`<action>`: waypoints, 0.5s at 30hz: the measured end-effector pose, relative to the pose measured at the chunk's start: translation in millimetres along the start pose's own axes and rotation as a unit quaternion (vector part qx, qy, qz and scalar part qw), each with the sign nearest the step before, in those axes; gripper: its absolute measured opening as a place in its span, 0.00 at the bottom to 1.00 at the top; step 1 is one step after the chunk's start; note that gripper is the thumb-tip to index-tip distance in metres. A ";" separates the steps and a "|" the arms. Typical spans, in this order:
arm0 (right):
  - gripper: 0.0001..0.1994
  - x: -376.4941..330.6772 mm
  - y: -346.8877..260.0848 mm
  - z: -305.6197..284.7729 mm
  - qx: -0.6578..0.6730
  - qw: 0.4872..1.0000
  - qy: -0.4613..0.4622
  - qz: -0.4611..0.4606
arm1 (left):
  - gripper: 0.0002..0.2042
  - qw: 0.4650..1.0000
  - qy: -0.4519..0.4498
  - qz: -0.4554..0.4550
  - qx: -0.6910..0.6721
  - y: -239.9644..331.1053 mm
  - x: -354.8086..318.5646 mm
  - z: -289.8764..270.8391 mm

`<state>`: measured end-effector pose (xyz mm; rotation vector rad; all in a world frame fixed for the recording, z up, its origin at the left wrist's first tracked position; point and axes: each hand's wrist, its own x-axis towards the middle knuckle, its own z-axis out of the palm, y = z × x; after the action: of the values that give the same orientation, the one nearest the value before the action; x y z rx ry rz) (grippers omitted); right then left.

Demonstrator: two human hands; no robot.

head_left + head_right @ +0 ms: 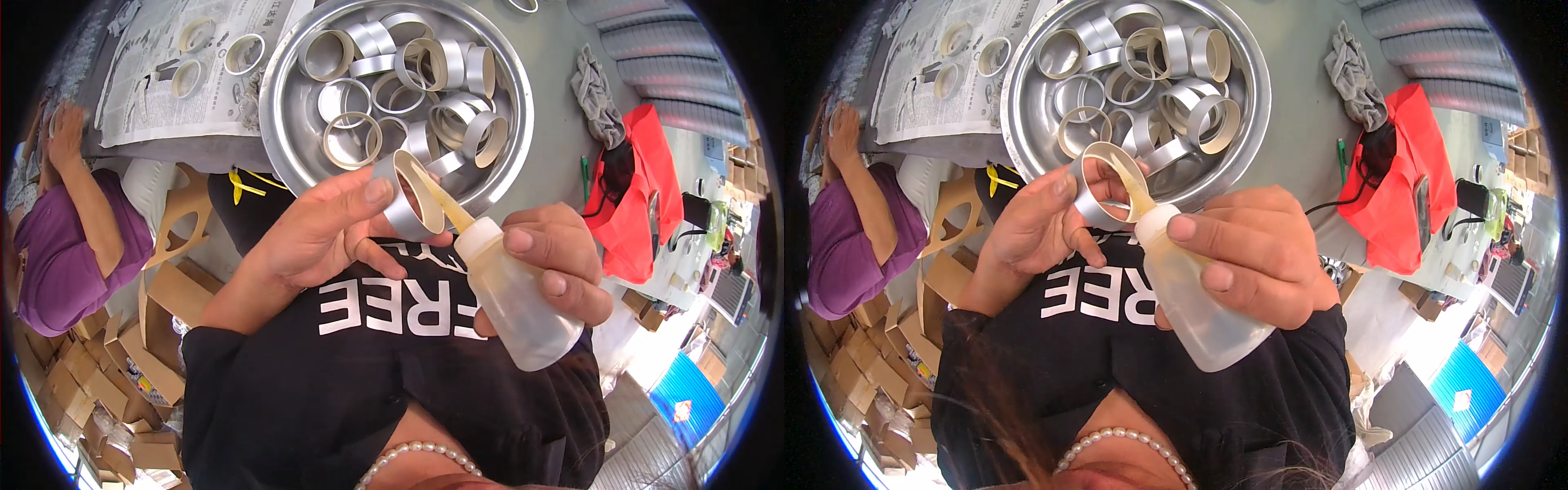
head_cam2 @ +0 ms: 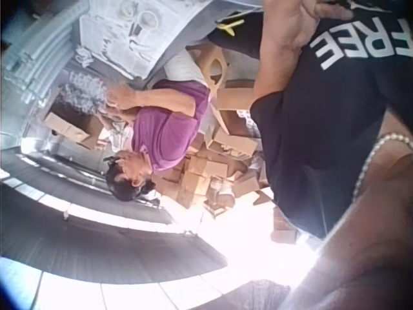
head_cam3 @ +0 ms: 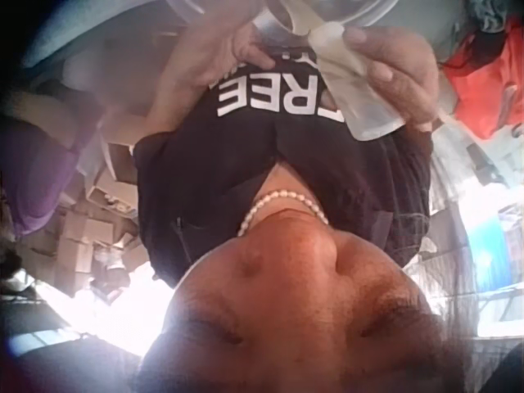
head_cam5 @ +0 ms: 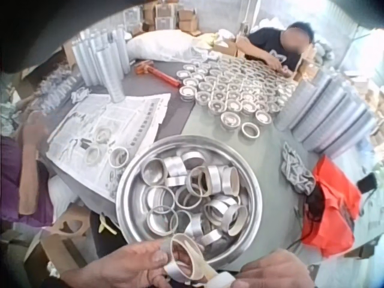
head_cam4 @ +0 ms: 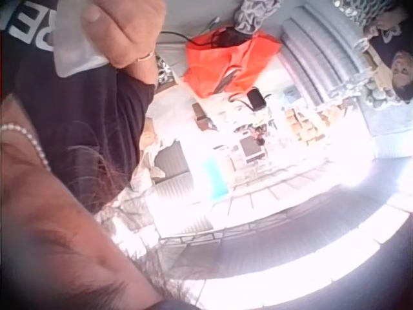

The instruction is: The person applies glue from a squeeze bottle to the inner edge of small silver metal rings. They pick up each ring from a metal tray, apply the adhesive, and place the ring back into the tray. Another person is visible in the background working with similar materials.

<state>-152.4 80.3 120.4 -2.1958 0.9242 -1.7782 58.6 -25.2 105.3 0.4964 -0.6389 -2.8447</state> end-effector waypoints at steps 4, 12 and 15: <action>0.29 -2.1 2.6 4.2 -0.017 1.000 -0.001 -0.018 | 0.31 0.999 0.003 -0.012 -0.042 -4.5 -1.6 -4.0; 0.21 -4.3 3.7 -1.1 -0.041 0.999 -0.030 -0.018 | 0.35 0.984 0.057 0.042 0.162 0.5 -0.9 8.3; 0.21 -1.9 -1.2 -11.8 -0.021 0.997 -0.063 0.024 | 0.31 0.981 0.042 0.106 0.159 -1.4 -0.1 6.9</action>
<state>-163.2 85.2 122.7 -2.2604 0.9862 -1.5927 56.0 -21.2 110.6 0.5549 -1.0695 -2.5184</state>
